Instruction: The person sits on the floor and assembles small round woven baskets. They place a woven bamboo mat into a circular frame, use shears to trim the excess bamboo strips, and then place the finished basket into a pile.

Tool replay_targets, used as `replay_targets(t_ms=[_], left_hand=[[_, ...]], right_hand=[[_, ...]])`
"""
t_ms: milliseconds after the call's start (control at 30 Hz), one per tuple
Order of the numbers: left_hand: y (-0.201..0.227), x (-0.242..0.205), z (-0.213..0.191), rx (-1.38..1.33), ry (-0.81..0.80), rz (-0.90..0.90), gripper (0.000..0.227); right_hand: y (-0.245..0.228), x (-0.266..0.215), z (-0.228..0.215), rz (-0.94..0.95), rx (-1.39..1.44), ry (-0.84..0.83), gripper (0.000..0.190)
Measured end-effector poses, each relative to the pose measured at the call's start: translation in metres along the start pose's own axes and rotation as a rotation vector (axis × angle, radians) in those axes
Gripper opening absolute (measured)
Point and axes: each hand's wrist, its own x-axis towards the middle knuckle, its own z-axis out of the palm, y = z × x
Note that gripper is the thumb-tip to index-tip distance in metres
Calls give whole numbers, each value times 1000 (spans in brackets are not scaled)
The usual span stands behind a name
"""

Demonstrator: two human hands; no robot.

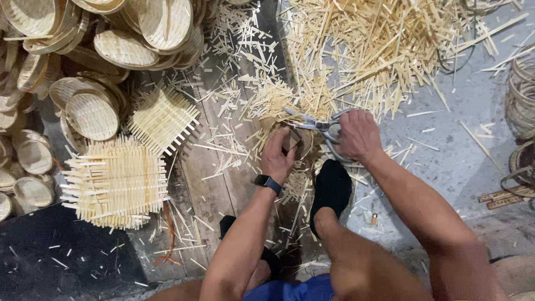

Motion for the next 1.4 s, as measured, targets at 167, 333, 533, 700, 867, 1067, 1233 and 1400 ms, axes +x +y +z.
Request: replay_targets(t_ms=[167,333,533,700,867,1067,1233,1400], left_hand=[[1,4,-13,7,-14,100,63],[-23,9,-6,58,-160,113,61],[-21,11,-20,85,-241,19,62],[8,-1,-7,-19,-13,-70,71],[-3,-7,1,7,-6,-65,66],[-9,1,-20,-52,-188,44,63],[-4,12,-25,-111,-219,71,64],[-8,15,-27,-161,-356,-48,65]], right_hand=[[37,-16,19,38,-77,-353,31],[22,2,-5,-53,-91,-245,50],[15,13,-1,84,-44,-579,44],[31,3,-14,-12,-47,-315,52],[6,19,-22,-51,-13,-185,55],[37,5,7,-5,-115,-479,30],[30,7,-12,0,-96,-486,49],[3,19,-11,-49,-85,-375,52]])
